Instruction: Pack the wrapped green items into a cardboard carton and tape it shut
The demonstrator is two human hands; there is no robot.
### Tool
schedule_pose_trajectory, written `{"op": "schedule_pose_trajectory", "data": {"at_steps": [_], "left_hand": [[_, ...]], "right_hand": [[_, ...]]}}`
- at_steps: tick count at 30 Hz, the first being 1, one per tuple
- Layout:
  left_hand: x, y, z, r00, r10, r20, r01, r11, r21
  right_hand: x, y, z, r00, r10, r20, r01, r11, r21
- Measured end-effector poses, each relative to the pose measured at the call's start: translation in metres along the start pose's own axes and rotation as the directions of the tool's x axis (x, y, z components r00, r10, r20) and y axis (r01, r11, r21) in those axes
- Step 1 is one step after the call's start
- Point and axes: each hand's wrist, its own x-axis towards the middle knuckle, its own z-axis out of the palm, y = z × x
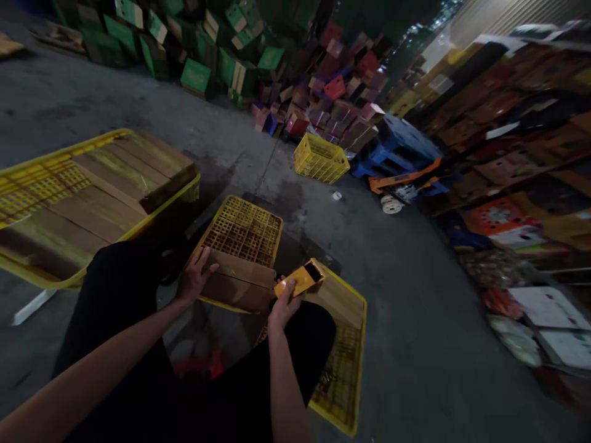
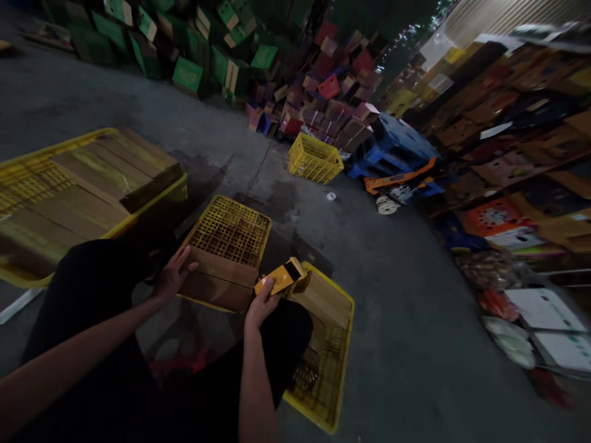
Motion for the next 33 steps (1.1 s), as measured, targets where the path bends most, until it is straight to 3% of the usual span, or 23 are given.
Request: {"op": "schedule_pose_trajectory", "data": {"at_steps": [4,11,16,18,20,22,24,29,33], "left_hand": [[0.001,-0.003,0.001,0.999,0.031,-0.024,-0.03,0.999,0.034],[0.003,-0.006,0.004,0.996,0.085,-0.005,-0.084,0.992,0.091],[0.006,0.013,-0.005,0.987,0.158,-0.003,-0.151,0.95,0.274],[0.008,0.025,-0.009,0.973,0.22,0.074,-0.232,0.926,0.298],[0.011,0.038,-0.01,0.929,0.301,0.214,-0.351,0.901,0.257],[0.014,0.049,-0.005,0.866,0.367,0.339,-0.446,0.874,0.192],[0.016,0.057,0.006,0.842,0.381,0.381,-0.467,0.869,0.164],[0.009,0.069,0.04,0.905,0.307,0.294,-0.372,0.906,0.202],[0.005,0.074,0.049,0.924,0.29,0.249,-0.348,0.909,0.23]], "right_hand": [[0.018,-0.004,0.003,0.986,-0.077,-0.145,0.062,0.992,-0.109],[0.022,0.007,0.031,0.988,-0.124,-0.098,0.098,0.967,-0.235],[0.028,0.016,0.04,0.99,-0.101,-0.097,0.071,0.959,-0.273],[0.029,0.018,0.04,0.991,-0.092,-0.099,0.06,0.956,-0.286],[0.03,0.021,0.04,0.991,-0.087,-0.105,0.053,0.954,-0.296],[0.029,0.022,0.04,0.99,-0.085,-0.11,0.049,0.953,-0.3],[0.029,0.022,0.04,0.991,-0.086,-0.107,0.051,0.954,-0.296],[0.029,0.02,0.038,0.99,-0.093,-0.101,0.062,0.959,-0.278],[0.03,0.019,0.038,0.991,-0.079,-0.112,0.044,0.958,-0.284]]}}
